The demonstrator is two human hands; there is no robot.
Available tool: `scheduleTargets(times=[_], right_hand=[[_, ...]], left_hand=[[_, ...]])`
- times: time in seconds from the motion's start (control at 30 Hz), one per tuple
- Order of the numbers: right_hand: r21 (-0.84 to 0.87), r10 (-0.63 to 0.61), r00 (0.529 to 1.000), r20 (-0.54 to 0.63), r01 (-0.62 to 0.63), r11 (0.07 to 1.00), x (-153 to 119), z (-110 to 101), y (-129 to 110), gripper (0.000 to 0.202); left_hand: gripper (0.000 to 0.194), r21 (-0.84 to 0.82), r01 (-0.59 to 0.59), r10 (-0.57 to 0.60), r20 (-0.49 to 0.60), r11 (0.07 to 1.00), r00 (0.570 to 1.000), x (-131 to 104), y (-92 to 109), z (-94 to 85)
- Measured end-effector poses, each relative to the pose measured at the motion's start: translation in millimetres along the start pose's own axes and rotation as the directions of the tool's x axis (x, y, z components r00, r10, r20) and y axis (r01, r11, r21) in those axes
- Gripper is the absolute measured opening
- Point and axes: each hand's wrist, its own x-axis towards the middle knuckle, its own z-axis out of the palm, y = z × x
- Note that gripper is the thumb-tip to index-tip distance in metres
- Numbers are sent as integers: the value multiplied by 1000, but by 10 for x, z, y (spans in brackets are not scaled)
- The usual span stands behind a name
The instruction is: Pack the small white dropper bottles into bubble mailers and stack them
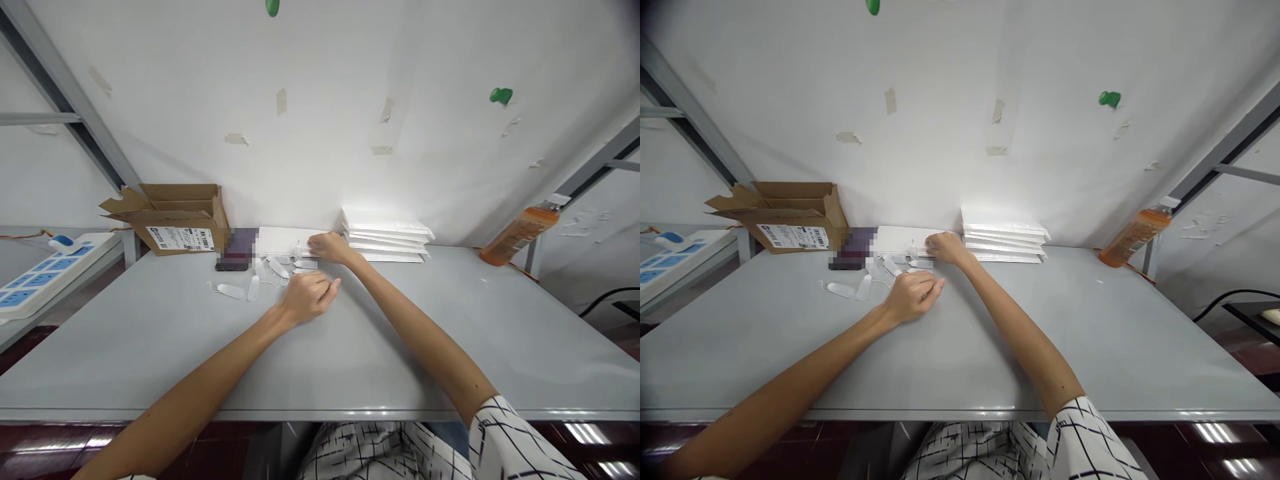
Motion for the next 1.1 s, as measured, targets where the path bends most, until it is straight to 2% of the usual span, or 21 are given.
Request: scheduleTargets(times=[0.17,0.37,0.6,0.9,1.0,1.1], right_hand=[[-66,-12,1000,18,13,998,8,23,-2,30],[-111,-46,999,-17,44,993,-16,56,-6,22],[-134,-89,996,5,89,987,-22,63,-4,16],[-99,-100,994,48,104,990,-31,-17,0,18],[-128,-114,992,48,119,985,-35,-17,-23,23],[-203,-69,997,44,76,976,-35,26,-61,25]], left_hand=[[47,17,-36,37,-17,999,999,-2,4,1],[47,10,-51,51,-1,999,999,-6,19,2],[47,16,-49,48,26,999,999,-18,47,23],[46,8,-69,68,37,998,997,-28,78,14],[47,3,-71,71,64,997,995,-28,82,12],[48,-1,-73,73,77,997,994,-25,88,16]])
